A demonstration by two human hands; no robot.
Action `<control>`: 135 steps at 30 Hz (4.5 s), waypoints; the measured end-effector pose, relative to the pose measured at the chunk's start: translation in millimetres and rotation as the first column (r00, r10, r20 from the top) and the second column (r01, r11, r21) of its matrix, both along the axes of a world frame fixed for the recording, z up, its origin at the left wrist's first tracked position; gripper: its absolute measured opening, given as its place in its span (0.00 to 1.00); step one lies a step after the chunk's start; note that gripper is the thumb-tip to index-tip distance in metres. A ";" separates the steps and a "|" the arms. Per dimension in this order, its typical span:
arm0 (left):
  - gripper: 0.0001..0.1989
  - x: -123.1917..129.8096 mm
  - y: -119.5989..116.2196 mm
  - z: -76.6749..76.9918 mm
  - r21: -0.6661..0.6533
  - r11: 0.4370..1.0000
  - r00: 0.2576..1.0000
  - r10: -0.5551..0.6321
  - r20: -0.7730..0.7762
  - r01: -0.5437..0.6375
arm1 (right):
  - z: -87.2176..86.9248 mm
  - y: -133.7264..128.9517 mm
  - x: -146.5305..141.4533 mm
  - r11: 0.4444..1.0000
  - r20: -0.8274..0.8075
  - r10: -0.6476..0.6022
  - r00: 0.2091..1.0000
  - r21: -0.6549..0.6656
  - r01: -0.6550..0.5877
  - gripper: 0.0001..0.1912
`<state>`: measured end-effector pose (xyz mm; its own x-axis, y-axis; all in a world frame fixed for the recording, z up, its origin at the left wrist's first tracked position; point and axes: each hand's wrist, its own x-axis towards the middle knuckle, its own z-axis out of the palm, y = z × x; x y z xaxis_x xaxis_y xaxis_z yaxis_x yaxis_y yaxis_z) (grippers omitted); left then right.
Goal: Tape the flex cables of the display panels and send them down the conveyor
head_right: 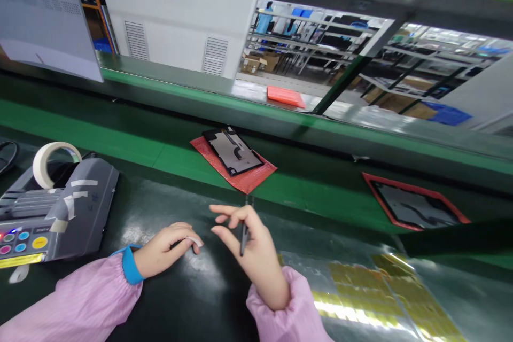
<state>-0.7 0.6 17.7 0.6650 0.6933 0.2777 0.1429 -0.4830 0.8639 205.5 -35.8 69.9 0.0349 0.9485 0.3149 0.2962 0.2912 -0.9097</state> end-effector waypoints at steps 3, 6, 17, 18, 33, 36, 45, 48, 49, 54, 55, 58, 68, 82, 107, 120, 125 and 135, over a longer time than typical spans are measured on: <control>0.17 0.3 0.6 -2.8 -0.012 0.999 0.999 0.033 0.002 -0.033 | -2.6 -7.0 39.2 0.983 0.020 -0.181 0.983 0.013 0.181 0.16; 0.17 0.4 1.3 -5.3 -0.018 0.999 0.999 0.046 0.003 -0.046 | -14.2 -16.5 90.4 0.922 -0.085 -0.387 0.918 -0.005 0.388 0.20; 0.11 -1.9 5.1 -5.4 0.061 0.998 0.998 0.010 -0.068 -0.006 | -60.3 -87.2 144.3 0.773 -0.102 -0.574 0.813 -0.396 0.496 0.23; 0.11 -2.0 5.3 -5.1 0.061 0.998 0.997 0.010 -0.074 -0.005 | -61.5 -88.0 139.3 0.782 -0.068 -0.542 0.838 -0.408 0.472 0.22; 0.10 -4.9 6.1 -5.6 0.058 0.998 0.992 -0.028 -0.124 0.035 | -53.6 -79.5 124.4 0.770 0.069 -0.451 0.890 -0.474 0.427 0.29; 0.10 -4.0 6.0 -3.8 0.060 0.997 0.992 -0.031 -0.122 0.039 | -52.3 -78.3 123.0 0.764 0.077 -0.453 0.888 -0.480 0.431 0.28; 0.10 -5.0 6.7 -6.0 0.054 0.998 0.991 -0.037 -0.130 0.045 | -60.8 -78.7 125.9 0.749 0.049 -0.475 0.878 -0.502 0.433 0.29; 0.10 -4.8 6.7 -5.2 0.054 0.998 0.990 -0.038 -0.137 0.046 | -63.3 -78.2 126.1 0.737 0.027 -0.490 0.871 -0.520 0.431 0.30; 0.10 -4.6 6.6 -4.7 0.052 0.998 0.989 -0.039 -0.139 0.047 | -62.9 -78.1 125.8 0.735 0.017 -0.496 0.868 -0.525 0.430 0.30; 0.10 -3.6 5.7 -3.6 0.050 0.998 0.989 -0.035 -0.144 0.042 | -57.7 -80.0 126.5 0.750 -0.058 -0.506 0.861 -0.523 0.405 0.30; 0.10 -3.6 5.6 -3.6 0.053 0.998 0.989 -0.034 -0.143 0.042 | -57.2 -80.8 127.9 0.758 -0.085 -0.505 0.859 -0.519 0.395 0.30; 0.10 -3.8 5.7 -3.8 0.066 0.997 0.991 -0.032 -0.131 0.041 | -57.8 -81.8 133.3 0.775 -0.189 -0.514 0.837 -0.520 0.359 0.28; 0.11 -4.6 6.8 -5.1 0.089 0.995 0.992 -0.024 -0.127 0.035 | -57.1 -74.8 131.7 0.763 -0.364 -0.622 0.693 -0.482 0.431 0.28; 0.11 -3.6 7.0 -5.8 0.116 0.993 0.994 -0.012 -0.108 0.025 | -61.0 -80.4 138.4 0.744 -0.321 -0.628 0.709 -0.515 0.426 0.28; 0.11 -4.0 6.9 -6.7 0.080 0.996 0.993 -0.024 -0.114 0.033 | -58.3 -83.0 153.2 0.779 -0.465 -0.613 0.639 -0.490 0.390 0.25; 0.11 -2.6 3.4 -7.5 0.054 0.999 0.996 -0.004 -0.095 0.009 | -28.5 -33.1 238.8 0.717 0.748 -0.490 0.448 0.054 0.695 0.04; 0.11 -2.0 1.9 -7.3 0.038 0.999 0.995 -0.005 -0.096 0.009 | -14.4 12.3 285.1 0.763 0.828 -0.397 0.395 0.059 0.643 0.15; 0.11 1.7 -0.8 -9.2 0.024 1.000 0.997 -0.003 -0.072 0.005 | -35.5 37.7 313.4 0.846 0.899 -0.305 0.315 0.104 0.523 0.16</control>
<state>1.1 -0.1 8.5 0.6866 0.6843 0.2456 0.2026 -0.5045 0.8393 518.9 1.9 34.3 0.2575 0.9294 0.2643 0.9661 -0.2419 -0.0908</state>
